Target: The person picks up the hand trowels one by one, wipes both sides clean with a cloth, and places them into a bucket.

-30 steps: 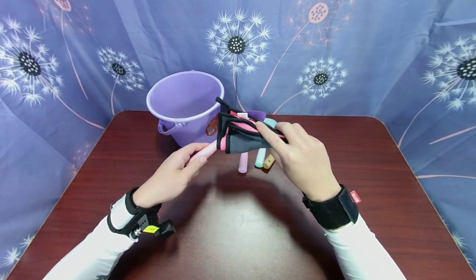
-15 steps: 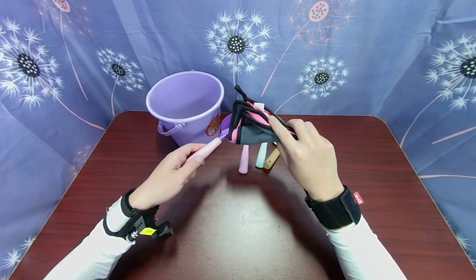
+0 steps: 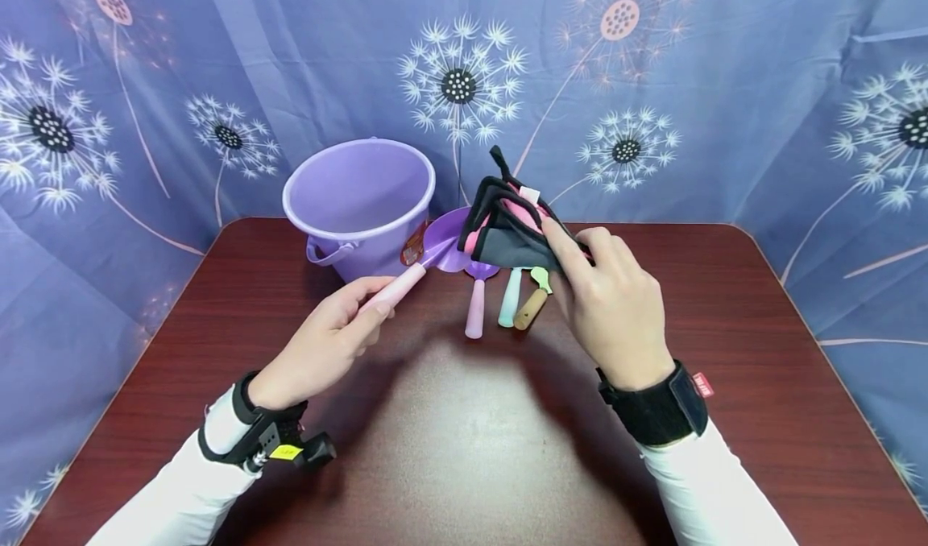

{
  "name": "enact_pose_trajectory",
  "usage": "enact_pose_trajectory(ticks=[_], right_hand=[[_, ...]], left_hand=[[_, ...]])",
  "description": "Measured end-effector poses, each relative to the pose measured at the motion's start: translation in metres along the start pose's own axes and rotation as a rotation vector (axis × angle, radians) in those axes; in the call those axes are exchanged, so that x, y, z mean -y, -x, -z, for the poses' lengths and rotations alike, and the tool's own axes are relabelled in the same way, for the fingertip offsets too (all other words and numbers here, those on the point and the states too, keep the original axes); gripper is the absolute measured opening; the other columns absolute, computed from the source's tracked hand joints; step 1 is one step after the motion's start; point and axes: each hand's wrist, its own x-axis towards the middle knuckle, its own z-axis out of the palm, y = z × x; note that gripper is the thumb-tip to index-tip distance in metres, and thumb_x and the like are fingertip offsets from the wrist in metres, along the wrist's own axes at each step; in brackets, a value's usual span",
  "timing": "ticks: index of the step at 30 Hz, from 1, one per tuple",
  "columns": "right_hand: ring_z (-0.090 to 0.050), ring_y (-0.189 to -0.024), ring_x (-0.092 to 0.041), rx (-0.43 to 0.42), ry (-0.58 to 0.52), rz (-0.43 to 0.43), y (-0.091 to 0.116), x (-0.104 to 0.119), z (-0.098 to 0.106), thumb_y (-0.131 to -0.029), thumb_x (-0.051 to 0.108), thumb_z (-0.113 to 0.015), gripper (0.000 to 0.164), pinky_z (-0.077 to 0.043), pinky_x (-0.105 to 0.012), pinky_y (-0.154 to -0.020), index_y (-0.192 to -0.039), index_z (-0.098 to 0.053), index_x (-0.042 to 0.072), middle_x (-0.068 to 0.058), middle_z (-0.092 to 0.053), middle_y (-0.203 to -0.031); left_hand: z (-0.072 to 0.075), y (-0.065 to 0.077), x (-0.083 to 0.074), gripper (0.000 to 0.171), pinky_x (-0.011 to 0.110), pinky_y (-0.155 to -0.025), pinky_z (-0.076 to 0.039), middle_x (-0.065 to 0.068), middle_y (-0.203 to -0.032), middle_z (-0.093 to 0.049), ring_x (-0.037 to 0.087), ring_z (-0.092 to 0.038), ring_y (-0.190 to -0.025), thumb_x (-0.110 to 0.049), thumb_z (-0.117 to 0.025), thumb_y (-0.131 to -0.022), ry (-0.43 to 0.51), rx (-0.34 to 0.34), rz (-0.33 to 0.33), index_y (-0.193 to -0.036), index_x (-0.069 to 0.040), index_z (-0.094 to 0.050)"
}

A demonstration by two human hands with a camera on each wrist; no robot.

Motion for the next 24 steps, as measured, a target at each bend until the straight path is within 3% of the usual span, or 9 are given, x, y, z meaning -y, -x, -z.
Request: enact_pose_trajectory(ticks=[8,16,24], right_hand=[[-0.056,-0.072,-0.037,0.028,-0.024,-0.041,0.001,0.005,-0.002,-0.093,0.007,-0.071,0.056,-0.05,-0.054,-0.058,-0.148,-0.064,0.017,-0.019,-0.059,-0.098],[-0.053,-0.068,-0.034,0.068,-0.073,-0.007,0.006,0.014,-0.006,-0.091,0.006,-0.074,0.056,-0.048,-0.05,-0.053,-0.146,-0.065,0.012,-0.018,-0.056,-0.095],[-0.053,-0.072,-0.03,0.112,-0.136,0.076,0.007,0.02,-0.011,-0.092,0.008,-0.062,0.054,-0.047,-0.048,-0.052,-0.146,-0.065,0.011,-0.016,-0.059,-0.096]], left_hand=[[-0.003,-0.001,0.005,0.035,0.042,-0.088,-0.044,0.004,-0.097,-0.056,0.022,-0.055,-0.098,-0.023,-0.055,-0.112,-0.002,-0.016,0.005,-0.143,-0.006,-0.061],[-0.005,0.0,0.006,0.035,0.039,-0.081,-0.044,0.003,-0.088,-0.053,0.021,-0.054,-0.083,-0.023,-0.053,-0.113,-0.014,-0.004,0.029,-0.143,-0.007,-0.06],[-0.004,-0.001,0.006,0.034,0.043,-0.098,-0.046,0.004,-0.123,-0.067,0.021,-0.058,-0.107,-0.02,-0.054,-0.112,-0.006,-0.007,0.014,-0.142,-0.007,-0.061]])
